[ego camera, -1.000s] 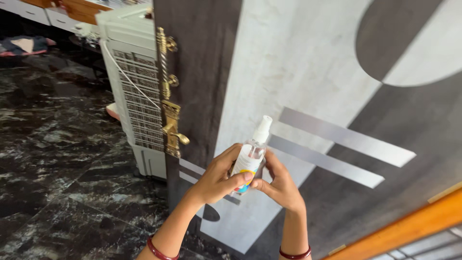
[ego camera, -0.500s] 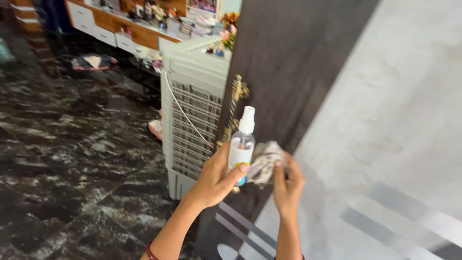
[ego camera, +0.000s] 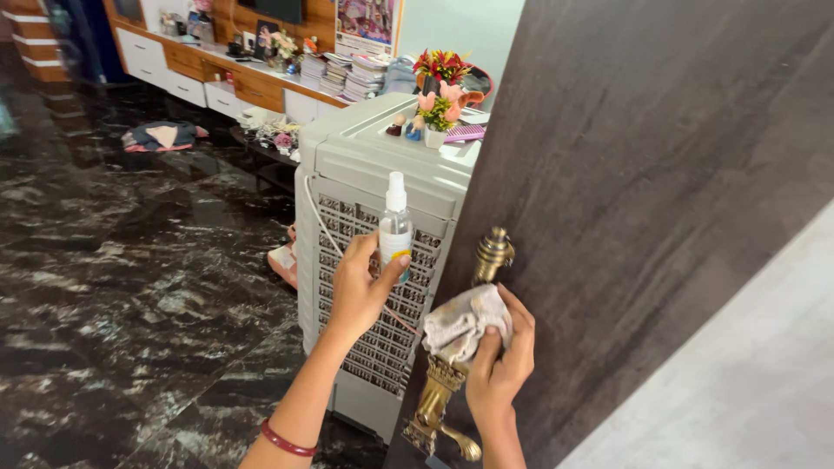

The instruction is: The person wipes a door handle and frame with a cloth, then sprays a cleaning solution and wipes the door surface and frame. The person handles a spray bottle and cloth while cleaning the door.

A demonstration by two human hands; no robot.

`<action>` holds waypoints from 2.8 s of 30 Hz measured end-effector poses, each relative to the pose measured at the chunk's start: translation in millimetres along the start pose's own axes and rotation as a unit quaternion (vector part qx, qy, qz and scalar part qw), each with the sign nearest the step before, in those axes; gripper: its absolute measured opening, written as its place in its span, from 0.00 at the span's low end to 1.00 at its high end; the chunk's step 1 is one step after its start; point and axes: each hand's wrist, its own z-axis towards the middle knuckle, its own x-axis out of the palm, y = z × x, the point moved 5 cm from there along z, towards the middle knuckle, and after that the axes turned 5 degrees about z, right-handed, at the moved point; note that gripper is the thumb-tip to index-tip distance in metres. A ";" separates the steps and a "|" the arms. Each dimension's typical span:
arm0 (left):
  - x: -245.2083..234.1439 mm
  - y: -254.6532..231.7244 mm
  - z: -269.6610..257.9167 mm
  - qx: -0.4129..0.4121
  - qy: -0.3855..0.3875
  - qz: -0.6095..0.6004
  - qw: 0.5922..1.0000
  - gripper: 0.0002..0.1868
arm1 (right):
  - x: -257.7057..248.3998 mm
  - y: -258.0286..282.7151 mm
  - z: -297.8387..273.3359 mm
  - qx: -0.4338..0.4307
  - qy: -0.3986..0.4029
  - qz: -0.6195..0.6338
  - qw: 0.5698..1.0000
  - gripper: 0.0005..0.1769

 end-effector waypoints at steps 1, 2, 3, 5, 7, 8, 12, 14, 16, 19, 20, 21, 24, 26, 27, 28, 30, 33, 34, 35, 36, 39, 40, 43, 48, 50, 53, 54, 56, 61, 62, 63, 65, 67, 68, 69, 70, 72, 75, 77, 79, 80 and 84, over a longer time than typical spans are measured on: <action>8.6 10.9 6.8 -0.009 0.004 -0.016 1.000 0.26 | 2.6 -0.8 -0.8 -0.011 -0.009 -0.018 1.000 0.15; 17.3 21.8 13.4 -0.018 0.008 -0.031 0.999 0.27 | 5.1 -2.5 -1.8 -0.014 -0.017 -0.035 0.999 0.15; 25.3 29.2 19.1 -0.009 0.005 -0.027 1.000 0.26 | 5.5 -2.5 -2.8 -0.017 -0.024 -0.052 0.998 0.15; 40.8 44.2 30.7 0.009 0.000 -0.018 1.000 0.25 | 6.2 -4.7 -5.2 -0.011 -0.038 -0.074 0.996 0.15; 58.3 61.1 42.3 0.001 0.015 -0.019 1.000 0.25 | 1.8 -10.8 -13.1 0.005 -0.056 -0.083 0.995 0.15; 65.6 68.9 49.1 -0.002 0.023 -0.019 1.000 0.24 | -1.5 -13.2 -21.9 -0.013 -0.070 -0.081 0.994 0.13; 87.8 93.4 85.9 0.001 0.036 -0.049 0.998 0.25 | -29.3 -65.5 -75.8 -0.118 -0.099 -0.117 0.981 0.07; 99.4 107.7 110.6 -0.005 0.042 -0.055 0.998 0.26 | -35.9 -119.3 -99.3 -0.202 -0.060 -0.170 0.963 0.05; 107.1 114.5 137.1 0.008 0.033 -0.062 0.998 0.26 | -28.6 -141.0 -121.3 -0.306 0.024 -0.219 0.926 0.03; 124.4 130.2 174.0 -0.017 0.054 -0.085 0.995 0.26 | 27.5 -116.3 -125.4 -0.421 0.145 -0.212 0.870 0.12; 130.9 135.4 185.4 -0.033 0.067 -0.095 0.993 0.25 | 54.5 -94.3 -120.4 -0.454 0.188 -0.207 0.846 0.15; 136.0 139.1 195.8 -0.031 0.074 -0.094 0.992 0.25 | 79.0 -68.5 -108.4 -0.367 0.135 -0.203 0.898 0.14; 151.6 151.8 219.6 -0.021 0.095 -0.087 0.991 0.24 | 137.8 -27.4 -62.0 -0.141 0.026 -0.108 0.984 0.16; 162.0 161.9 229.4 -0.013 0.111 -0.077 0.991 0.25 | 151.1 -26.4 -45.5 -0.037 -0.028 -0.069 0.997 0.17; 165.6 165.4 232.1 0.004 0.109 -0.068 0.992 0.25 | 154.8 -32.4 -42.7 -0.002 -0.052 -0.076 0.996 0.17; 168.8 168.7 234.5 0.020 0.106 -0.060 0.992 0.25 | 157.4 -41.9 -43.5 0.032 -0.075 -0.084 0.993 0.16; 175.0 176.0 236.0 0.036 0.103 -0.056 0.992 0.25 | 154.8 -71.2 -51.7 0.147 -0.132 -0.091 0.976 0.14; 180.4 181.9 233.8 0.040 0.102 -0.067 0.992 0.25 | 151.2 -104.2 -64.0 0.230 -0.195 -0.043 0.953 0.13; 181.3 181.8 233.8 0.042 0.101 -0.069 0.992 0.25 | 151.6 -113.0 -64.5 0.242 -0.212 -0.017 0.947 0.13; 181.2 181.6 234.5 0.044 0.101 -0.070 0.992 0.24 | 153.7 -120.9 -65.2 0.254 -0.234 0.038 0.938 0.12; 181.6 180.9 235.8 0.045 0.104 -0.069 0.991 0.24 | 156.9 -129.0 -64.7 0.265 -0.255 0.093 0.925 0.10; 182.9 179.5 237.2 0.050 0.110 -0.067 0.990 0.24 | 162.9 -137.7 -64.0 0.271 -0.276 0.199 0.900 0.10; 183.6 178.2 237.3 0.055 0.109 -0.067 0.990 0.24 | 165.1 -136.9 -62.5 0.269 -0.278 0.225 0.894 0.11; 187.4 178.9 233.2 0.069 0.104 -0.058 0.991 0.28 | 168.4 -131.3 -62.0 0.307 -0.285 0.256 0.871 0.13; 182.7 176.4 220.9 0.086 0.083 -0.089 0.989 0.39 | 172.7 -117.5 -66.4 0.312 -0.275 0.312 0.854 0.13; 171.8 169.8 214.5 0.099 0.061 -0.110 0.987 0.42 | 172.6 -114.5 -73.5 0.310 -0.263 0.324 0.854 0.13; 149.7 159.4 202.6 0.072 0.011 -0.126 0.989 0.41 | 171.5 -114.6 -91.9 0.340 -0.275 0.316 0.842 0.16; 139.0 153.6 193.6 0.078 -0.018 -0.155 0.985 0.40 | 169.9 -114.0 -101.4 0.360 -0.287 0.303 0.834 0.19; 115.5 139.0 172.7 0.096 -0.077 -0.218 0.968 0.36 | 166.6 -114.3 -111.4 0.350 -0.277 0.271 0.853 0.21; 45.2 101.3 75.1 0.134 0.013 -0.491 0.861 0.19 | 125.0 -79.5 -131.4 0.185 -0.221 0.032 0.957 0.19; 28.3 90.1 49.3 0.175 0.014 -0.505 0.845 0.17 | 115.5 -76.0 -129.3 0.159 -0.219 0.019 0.963 0.18; 21.8 80.4 27.3 0.166 0.076 -0.448 0.875 0.19 | 104.3 -67.5 -128.2 0.135 -0.217 0.005 0.967 0.18; 13.6 52.9 -2.8 0.268 0.062 -0.360 0.891 0.17 | 77.6 -45.8 -125.4 0.087 -0.212 -0.023 0.973 0.17; 3.1 18.7 -33.2 0.370 -0.004 -0.335 0.866 0.11 | 45.3 -21.9 -125.0 0.042 -0.205 -0.052 0.977 0.17; 3.0 5.7 -41.3 0.366 0.007 -0.342 0.866 0.12 | 27.5 -12.4 -124.0 0.026 -0.187 -0.056 0.980 0.16; 3.4 -6.0 -46.6 0.364 0.019 -0.349 0.863 0.12 | 9.3 -5.7 -121.8 0.008 -0.172 -0.060 0.983 0.16; 5.8 -16.4 -50.0 0.369 0.046 -0.374 0.849 0.14 | -9.2 2.7 -121.9 -0.010 -0.155 -0.064 0.986 0.16; 13.2 -37.0 -62.9 0.375 0.101 -0.426 0.818 0.18 | -53.8 24.0 -127.8 -0.027 -0.122 -0.142 0.982 0.16; 30.4 -65.9 -99.5 0.347 0.117 -0.440 0.820 0.15 | -121.9 44.1 -146.9 0.007 -0.101 -0.145 0.984 0.18; 53.2 -79.4 -129.6 0.284 0.198 -0.454 0.821 0.13 | -172.4 56.2 -163.7 0.111 -0.138 -0.095 0.980 0.21; 83.2 -93.1 -166.4 0.139 0.322 -0.507 0.788 0.10 | -213.7 70.5 -176.9 0.238 -0.227 0.020 0.944 0.23; 99.2 -101.2 -187.2 0.025 0.400 -0.540 0.740 0.09 | -223.3 84.3 -172.7 0.245 -0.221 0.114 0.937 0.24; 131.0 -156.1 -235.9 -0.221 0.506 -0.659 0.510 0.11 | -228.4 142.9 -144.3 0.283 -0.139 0.292 0.903 0.32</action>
